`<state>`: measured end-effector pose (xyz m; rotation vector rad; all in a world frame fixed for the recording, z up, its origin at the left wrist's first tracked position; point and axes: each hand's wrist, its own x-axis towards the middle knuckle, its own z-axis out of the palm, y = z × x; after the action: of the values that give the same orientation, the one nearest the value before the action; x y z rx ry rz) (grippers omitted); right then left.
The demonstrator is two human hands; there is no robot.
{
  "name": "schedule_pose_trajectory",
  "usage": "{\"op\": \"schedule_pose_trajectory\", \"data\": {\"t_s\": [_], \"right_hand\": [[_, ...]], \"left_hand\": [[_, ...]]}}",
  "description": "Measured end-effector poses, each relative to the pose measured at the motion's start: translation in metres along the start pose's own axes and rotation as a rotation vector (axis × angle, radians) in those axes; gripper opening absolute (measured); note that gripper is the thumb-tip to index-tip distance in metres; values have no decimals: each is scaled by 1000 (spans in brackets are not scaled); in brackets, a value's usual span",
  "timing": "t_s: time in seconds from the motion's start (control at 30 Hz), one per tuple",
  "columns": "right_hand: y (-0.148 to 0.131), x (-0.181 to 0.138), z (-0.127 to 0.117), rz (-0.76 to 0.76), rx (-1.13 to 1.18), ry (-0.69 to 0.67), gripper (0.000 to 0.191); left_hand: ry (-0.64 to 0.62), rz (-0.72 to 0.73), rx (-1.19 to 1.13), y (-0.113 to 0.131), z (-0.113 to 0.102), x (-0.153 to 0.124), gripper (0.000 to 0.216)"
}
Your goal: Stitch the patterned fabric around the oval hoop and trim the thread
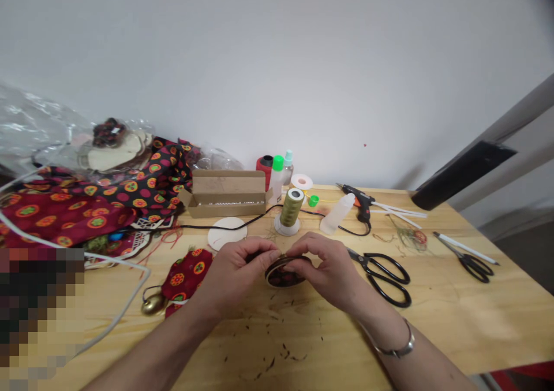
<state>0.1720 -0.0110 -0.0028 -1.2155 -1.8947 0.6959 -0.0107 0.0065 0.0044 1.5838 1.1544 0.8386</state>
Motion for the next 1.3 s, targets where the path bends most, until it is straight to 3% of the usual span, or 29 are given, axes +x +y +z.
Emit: {"op": "schedule_pose_trajectory", "data": {"t_s": [0.3, 0.8, 1.1, 1.3], "right_hand": [[-1, 1, -1, -13, 5, -7, 5], [-1, 1, 0, -25, 26, -25, 8], [4, 0, 0, -54, 11, -26, 7], [3, 1, 0, -49, 4, -20, 6]], "left_hand": [[-25, 96, 89, -4, 1, 2, 15], [6, 39, 57, -8, 4, -1, 12], [-1, 220, 68, -15, 4, 0, 12], [-57, 157, 80, -14, 3, -1, 15]]}}
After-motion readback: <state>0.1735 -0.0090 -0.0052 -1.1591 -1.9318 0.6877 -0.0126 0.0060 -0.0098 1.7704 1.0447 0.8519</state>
